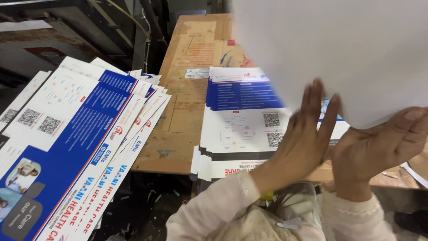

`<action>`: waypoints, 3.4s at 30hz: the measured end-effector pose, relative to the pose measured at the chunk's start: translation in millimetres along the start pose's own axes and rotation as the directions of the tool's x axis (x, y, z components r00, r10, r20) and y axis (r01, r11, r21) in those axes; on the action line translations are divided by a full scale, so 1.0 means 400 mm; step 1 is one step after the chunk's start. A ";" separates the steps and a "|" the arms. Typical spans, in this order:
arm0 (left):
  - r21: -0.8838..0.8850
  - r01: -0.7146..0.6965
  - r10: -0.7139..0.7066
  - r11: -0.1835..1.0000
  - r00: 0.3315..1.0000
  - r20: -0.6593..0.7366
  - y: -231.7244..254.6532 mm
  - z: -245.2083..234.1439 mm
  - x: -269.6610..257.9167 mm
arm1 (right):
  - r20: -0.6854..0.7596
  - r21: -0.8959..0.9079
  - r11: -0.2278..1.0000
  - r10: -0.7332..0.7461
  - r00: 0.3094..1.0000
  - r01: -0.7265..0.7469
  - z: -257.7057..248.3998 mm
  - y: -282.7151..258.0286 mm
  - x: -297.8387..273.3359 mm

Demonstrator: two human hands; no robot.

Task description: The person folds printed sheets of paper in half by hand on a wooden table. They repeatedly pick up a sheet, fold it, and place it on a growing stack of finished items.

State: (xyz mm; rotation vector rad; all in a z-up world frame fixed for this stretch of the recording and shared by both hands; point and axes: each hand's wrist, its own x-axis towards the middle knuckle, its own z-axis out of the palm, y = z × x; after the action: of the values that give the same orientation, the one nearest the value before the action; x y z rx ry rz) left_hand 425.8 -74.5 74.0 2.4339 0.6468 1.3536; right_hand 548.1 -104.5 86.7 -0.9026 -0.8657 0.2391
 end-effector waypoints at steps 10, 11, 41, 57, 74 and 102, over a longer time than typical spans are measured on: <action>0.510 -0.194 0.120 0.838 0.977 0.174 -0.233 -0.019 -0.010 | 0.315 -0.298 0.863 0.493 0.811 -0.409 -0.079 0.008 -0.097; 0.543 -0.237 0.069 0.805 0.948 0.312 -0.270 -0.033 -0.045 | 0.347 -0.518 0.852 0.294 0.891 -0.079 -0.088 0.004 -0.105; 0.517 0.150 -0.347 0.843 0.885 0.309 -0.480 0.151 -0.125 | 0.733 -0.680 0.318 0.278 0.621 0.660 0.082 0.447 -0.036; 0.275 0.026 -0.140 0.961 0.903 0.405 -0.474 -0.062 -0.156 | 0.323 -0.910 0.390 0.445 0.835 0.144 -0.293 0.342 -0.005; 0.205 -0.082 0.046 0.975 0.984 0.174 -0.336 -0.002 -0.132 | 0.865 -0.384 0.493 -0.102 0.491 0.781 -0.014 0.263 -0.049; 0.095 0.161 -0.187 0.982 0.854 0.485 -0.441 -0.091 -0.147 | 0.856 -0.501 0.789 0.392 0.337 0.355 -0.012 0.365 0.014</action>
State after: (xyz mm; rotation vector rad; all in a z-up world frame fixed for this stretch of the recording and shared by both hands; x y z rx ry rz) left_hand 324.3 48.3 -28.6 2.5361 0.7429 0.6061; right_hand 579.0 -14.0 -23.8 -1.4228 -2.1910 0.5635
